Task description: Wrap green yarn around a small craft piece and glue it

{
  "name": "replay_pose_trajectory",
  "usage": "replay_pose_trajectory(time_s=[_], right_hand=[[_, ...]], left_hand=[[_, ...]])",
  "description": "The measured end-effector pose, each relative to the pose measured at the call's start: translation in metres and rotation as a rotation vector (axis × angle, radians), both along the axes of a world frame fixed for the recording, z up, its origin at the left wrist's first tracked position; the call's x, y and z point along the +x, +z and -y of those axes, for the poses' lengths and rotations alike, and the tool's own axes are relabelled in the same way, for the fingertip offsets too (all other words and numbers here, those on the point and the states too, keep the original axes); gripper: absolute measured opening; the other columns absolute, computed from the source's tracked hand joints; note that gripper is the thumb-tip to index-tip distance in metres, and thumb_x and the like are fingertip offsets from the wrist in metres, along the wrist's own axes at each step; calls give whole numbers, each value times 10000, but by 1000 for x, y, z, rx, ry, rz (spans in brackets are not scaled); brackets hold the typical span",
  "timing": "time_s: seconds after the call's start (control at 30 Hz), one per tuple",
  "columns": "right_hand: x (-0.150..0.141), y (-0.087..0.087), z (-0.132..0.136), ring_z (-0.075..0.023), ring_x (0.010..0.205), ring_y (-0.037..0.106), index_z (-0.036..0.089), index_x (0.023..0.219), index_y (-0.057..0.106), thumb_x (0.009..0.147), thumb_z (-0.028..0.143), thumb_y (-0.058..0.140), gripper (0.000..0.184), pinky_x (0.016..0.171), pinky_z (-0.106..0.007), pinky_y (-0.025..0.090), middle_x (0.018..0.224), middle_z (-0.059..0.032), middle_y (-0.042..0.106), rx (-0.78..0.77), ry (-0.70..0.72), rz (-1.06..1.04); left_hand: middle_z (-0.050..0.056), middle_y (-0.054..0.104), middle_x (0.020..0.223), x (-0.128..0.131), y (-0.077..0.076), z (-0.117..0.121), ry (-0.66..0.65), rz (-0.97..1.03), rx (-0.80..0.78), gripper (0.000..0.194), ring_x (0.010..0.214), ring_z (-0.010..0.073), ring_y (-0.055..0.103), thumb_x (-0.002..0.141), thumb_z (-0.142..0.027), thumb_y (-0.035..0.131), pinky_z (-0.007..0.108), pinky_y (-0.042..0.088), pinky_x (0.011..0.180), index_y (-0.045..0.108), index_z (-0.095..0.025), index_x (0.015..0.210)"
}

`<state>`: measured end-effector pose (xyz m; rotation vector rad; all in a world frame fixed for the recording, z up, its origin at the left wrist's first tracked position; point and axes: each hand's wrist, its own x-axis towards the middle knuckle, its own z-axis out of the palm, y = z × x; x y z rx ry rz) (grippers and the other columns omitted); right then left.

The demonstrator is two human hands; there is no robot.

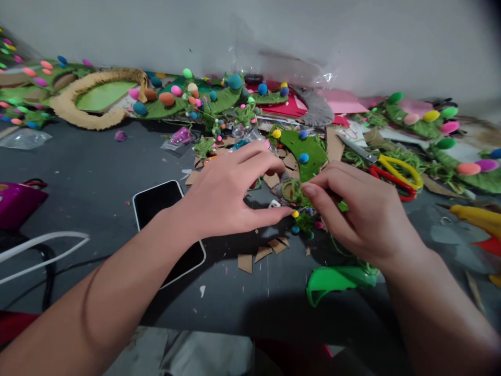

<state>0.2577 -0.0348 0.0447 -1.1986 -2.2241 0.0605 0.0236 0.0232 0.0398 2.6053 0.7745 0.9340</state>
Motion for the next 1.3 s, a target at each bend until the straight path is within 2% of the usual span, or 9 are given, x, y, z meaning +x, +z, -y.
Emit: replay_pose_trajectory(time_s=[0.23,0.37,0.5,0.67,0.8,0.9,1.07,1.17,1.3], right_hand=[[-5,1,3,-91,639,423,173,799,513,1067,233,532,275,608,-283,337,737,11,478,-29,32,-1],[-8,0,2,-80,610,418,168,774,523,1077,250,520,315,587,-275,334,702,14,467,-28,41,2],[-8,-1,1,-83,611,459,167,787,582,1047,241,589,270,589,-265,367,686,11,500,20,37,-53],[-6,-2,1,-121,758,623,140,971,732,964,247,729,108,685,-269,475,834,-47,675,88,25,-128],[-5,-2,1,-137,844,678,126,1144,763,929,209,752,231,751,-266,529,993,-92,721,121,39,-127],[-4,-2,3,-143,884,690,158,1199,739,895,145,735,304,787,-270,551,1051,-72,733,82,50,-162],[0,0,4,-148,946,687,211,1179,693,892,122,726,303,846,-285,569,1065,-32,721,6,76,-203],[1,0,0,-156,953,699,189,1099,731,901,135,742,206,811,-279,567,1037,-57,725,45,145,-195],[3,-2,-6,-152,874,694,200,1094,782,930,148,716,184,739,-284,558,1010,-75,719,105,118,-152]], left_hand=[[68,675,1113,0,-2,-1,-9,5,8,321,979,205,663,876,-335,772,321,517,780,634,-202,1133],[71,673,1138,-1,-3,-1,2,-9,0,328,992,211,655,864,-334,777,326,515,781,631,-211,1131],[75,669,1118,-1,-3,-1,-4,-13,2,315,973,211,654,879,-350,765,324,504,755,632,-206,1126],[75,669,1121,-1,-2,-2,-7,-18,6,325,959,206,655,885,-355,764,327,500,750,642,-197,1142],[69,670,1109,-2,-2,-2,-8,-5,15,321,935,201,657,891,-364,763,331,501,741,638,-208,1142],[70,672,1108,-2,-3,-3,2,-10,21,331,899,197,652,890,-387,764,337,500,734,641,-209,1141],[70,677,1115,-2,-2,-3,14,-20,17,343,891,199,659,883,-396,766,337,506,733,644,-209,1144],[65,679,1112,-2,-1,-2,2,-11,23,318,914,201,670,892,-382,762,332,510,738,637,-216,1133],[63,673,1099,-2,-1,-2,8,-11,27,317,923,204,668,896,-385,763,337,514,746,635,-215,1131]])
